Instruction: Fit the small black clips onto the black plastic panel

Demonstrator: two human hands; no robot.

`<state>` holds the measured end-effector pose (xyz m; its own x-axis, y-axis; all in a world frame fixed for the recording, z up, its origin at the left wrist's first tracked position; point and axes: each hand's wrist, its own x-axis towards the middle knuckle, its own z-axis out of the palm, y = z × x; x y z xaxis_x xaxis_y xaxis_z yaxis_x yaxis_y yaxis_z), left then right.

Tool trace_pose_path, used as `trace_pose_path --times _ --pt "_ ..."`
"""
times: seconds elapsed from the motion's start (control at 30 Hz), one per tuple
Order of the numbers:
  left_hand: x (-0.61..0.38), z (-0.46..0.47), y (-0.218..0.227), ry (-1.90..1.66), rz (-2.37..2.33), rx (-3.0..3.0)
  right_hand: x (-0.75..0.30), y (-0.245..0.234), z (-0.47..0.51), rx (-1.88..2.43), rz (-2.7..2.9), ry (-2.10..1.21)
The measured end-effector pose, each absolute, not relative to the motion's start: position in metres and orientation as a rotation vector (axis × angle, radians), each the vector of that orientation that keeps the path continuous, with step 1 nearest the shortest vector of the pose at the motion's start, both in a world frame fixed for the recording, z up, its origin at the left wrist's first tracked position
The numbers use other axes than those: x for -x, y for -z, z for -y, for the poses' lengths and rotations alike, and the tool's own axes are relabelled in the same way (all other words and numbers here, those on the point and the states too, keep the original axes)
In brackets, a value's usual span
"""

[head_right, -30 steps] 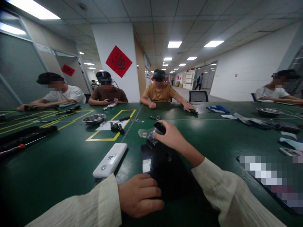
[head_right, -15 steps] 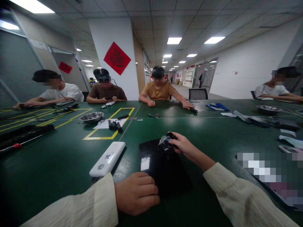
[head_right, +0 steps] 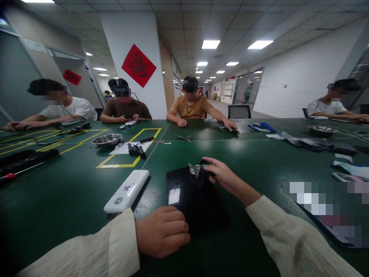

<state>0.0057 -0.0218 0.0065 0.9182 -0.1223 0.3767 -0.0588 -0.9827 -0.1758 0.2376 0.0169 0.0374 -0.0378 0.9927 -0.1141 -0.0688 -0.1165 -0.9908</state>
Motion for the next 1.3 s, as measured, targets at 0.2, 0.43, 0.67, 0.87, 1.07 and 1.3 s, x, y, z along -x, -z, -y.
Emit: trace_pose_path --times 0.2,0.43,0.67,0.87,1.07,1.3 --pt "-0.005 0.021 -0.008 0.556 -0.140 2.916 -0.233 -0.034 -0.014 1.182 1.329 -1.240" --pt "-0.006 0.022 -0.009 0.568 -0.136 2.910 -0.227 -0.038 -0.008 1.292 1.552 -1.141" --pt "-0.006 0.022 -0.008 0.565 -0.130 2.931 -0.236 -0.021 -0.019 1.331 1.431 -0.846" --pt "-0.007 0.021 -0.009 0.650 -0.030 2.996 -0.265 0.011 -0.041 1.580 1.707 -0.177" --pt "-0.006 0.019 -0.013 0.733 0.265 3.060 -0.275 0.023 -0.048 1.609 1.931 -0.021" --pt "-0.003 0.017 -0.009 0.934 0.495 3.124 -0.268 0.028 -0.048 1.585 2.132 0.068"
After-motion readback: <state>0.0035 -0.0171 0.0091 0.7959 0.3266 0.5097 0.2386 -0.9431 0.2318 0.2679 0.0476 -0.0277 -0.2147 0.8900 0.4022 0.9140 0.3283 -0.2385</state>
